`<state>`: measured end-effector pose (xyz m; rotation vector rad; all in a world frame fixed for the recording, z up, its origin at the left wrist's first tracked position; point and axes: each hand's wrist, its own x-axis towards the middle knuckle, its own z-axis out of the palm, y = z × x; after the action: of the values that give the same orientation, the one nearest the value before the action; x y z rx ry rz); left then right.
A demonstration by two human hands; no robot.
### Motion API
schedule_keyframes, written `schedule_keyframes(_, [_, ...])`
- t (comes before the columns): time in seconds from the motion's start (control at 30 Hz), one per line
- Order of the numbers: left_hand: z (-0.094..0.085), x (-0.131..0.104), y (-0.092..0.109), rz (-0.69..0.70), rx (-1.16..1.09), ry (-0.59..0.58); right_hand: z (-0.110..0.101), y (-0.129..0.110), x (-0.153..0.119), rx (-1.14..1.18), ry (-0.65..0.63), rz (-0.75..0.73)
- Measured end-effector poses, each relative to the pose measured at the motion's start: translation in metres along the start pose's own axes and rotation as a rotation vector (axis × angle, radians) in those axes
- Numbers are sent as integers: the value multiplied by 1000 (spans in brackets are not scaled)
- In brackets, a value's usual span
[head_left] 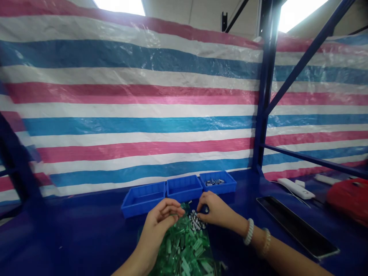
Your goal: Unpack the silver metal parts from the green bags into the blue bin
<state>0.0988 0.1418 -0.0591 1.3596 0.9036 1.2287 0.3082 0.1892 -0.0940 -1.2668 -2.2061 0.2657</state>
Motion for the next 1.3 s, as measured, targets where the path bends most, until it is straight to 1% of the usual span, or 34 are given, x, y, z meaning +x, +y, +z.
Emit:
schedule_keyframes(0.13, [0,0,1,4,8,0,-1,3,1,-5,39,41])
schedule_keyframes(0.3, [1,0,1,1,0,-1,1,3,0,6,18,41])
schedule_keyframes(0.53, [1,-2,2,1,-7,3,5,8,0,41,33,60])
schedule_keyframes(0.67, [0,-1,1,0,-20,4,-4,5,1,91,53,78])
schedule_keyframes(0.7, [0,-1,0,-1,-32,3,-9,1,1,157,42,100])
schedule_keyframes(0.73, [1,-1,0,-4,-50,-1,-13,-3,0,279,16,125])
schedule_keyframes(0.83, [6,-4,0,-60,-123,-52,-23,-20,-7,858,-137,169])
schedule_keyframes(0.87, [8,-6,0,-90,-142,-79,-24,-26,-9,1022,-184,160])
schedule_keyframes(0.9, [10,-7,0,-117,-158,-108,-23,-31,-12,1121,-209,142])
schedule_keyframes(0.93, [12,-9,-1,-138,-168,-134,-21,-35,-14,1171,-218,129])
schedule_keyframes(1.0, [14,-11,0,-157,-170,-166,-16,-39,-17,1182,-201,120])
schedule_keyframes(1.13, [14,-13,1,-188,-148,-149,-6,-42,-18,1135,-125,104])
schedule_keyframes(1.3, [13,-13,2,-208,-184,-176,-8,-45,-21,1164,-78,80])
